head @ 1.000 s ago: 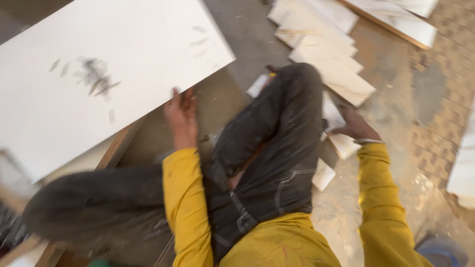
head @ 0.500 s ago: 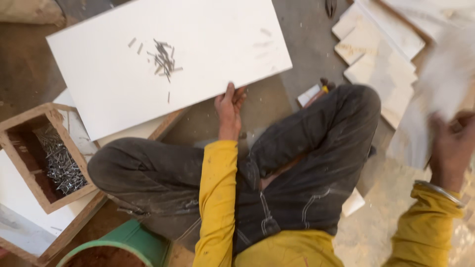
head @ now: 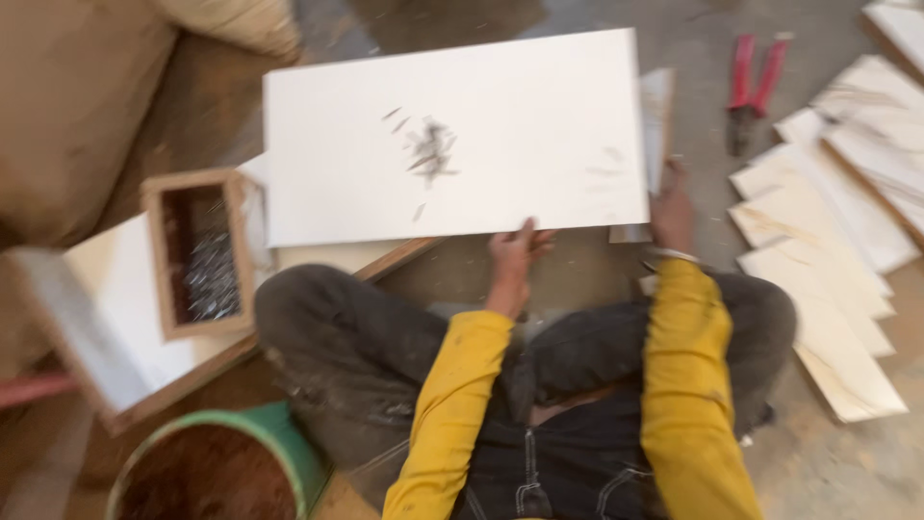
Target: The person sits on the floor, pours nails from a wooden box onto a white board, spreads the nails across the board by hand, then picks up nails one at a time and hammers them into the board using a hammer.
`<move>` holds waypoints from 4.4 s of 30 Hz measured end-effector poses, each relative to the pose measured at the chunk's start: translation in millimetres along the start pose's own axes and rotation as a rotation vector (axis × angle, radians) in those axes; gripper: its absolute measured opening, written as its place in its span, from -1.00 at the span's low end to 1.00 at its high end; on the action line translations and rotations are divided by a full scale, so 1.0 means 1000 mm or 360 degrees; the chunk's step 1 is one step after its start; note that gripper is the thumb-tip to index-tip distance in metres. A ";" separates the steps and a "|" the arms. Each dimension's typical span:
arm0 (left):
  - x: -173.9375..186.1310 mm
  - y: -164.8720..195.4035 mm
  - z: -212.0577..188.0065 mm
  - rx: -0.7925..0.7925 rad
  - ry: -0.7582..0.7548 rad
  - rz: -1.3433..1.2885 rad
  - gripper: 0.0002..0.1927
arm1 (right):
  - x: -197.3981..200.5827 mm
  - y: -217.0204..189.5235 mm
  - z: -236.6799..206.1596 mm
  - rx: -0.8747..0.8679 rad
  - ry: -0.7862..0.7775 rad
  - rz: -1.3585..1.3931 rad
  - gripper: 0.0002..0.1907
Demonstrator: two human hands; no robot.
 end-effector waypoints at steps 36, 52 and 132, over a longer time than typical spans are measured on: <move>0.012 -0.005 0.010 0.0036 -0.0113 0.0096 -0.73 | -0.016 0.005 -0.113 -0.0177 0.0039 -0.0108 -0.44; 0.018 0.023 0.015 0.0047 -0.0148 0.0078 -0.72 | -0.029 -0.035 -0.121 -0.0276 0.0245 0.0136 -0.29; 0.016 0.010 0.006 0.0125 -0.0021 0.0197 -0.64 | 0.017 -0.054 -0.121 0.0200 0.0489 0.0024 -0.88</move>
Point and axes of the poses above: each hand's wrist, its own z-axis towards the middle knuckle, its own x-axis out of the back of the hand, y = z × x, the point moved 1 cm from there along z, towards the middle knuckle, and after that the axes turned 12 degrees about z, right-handed, at the moved point
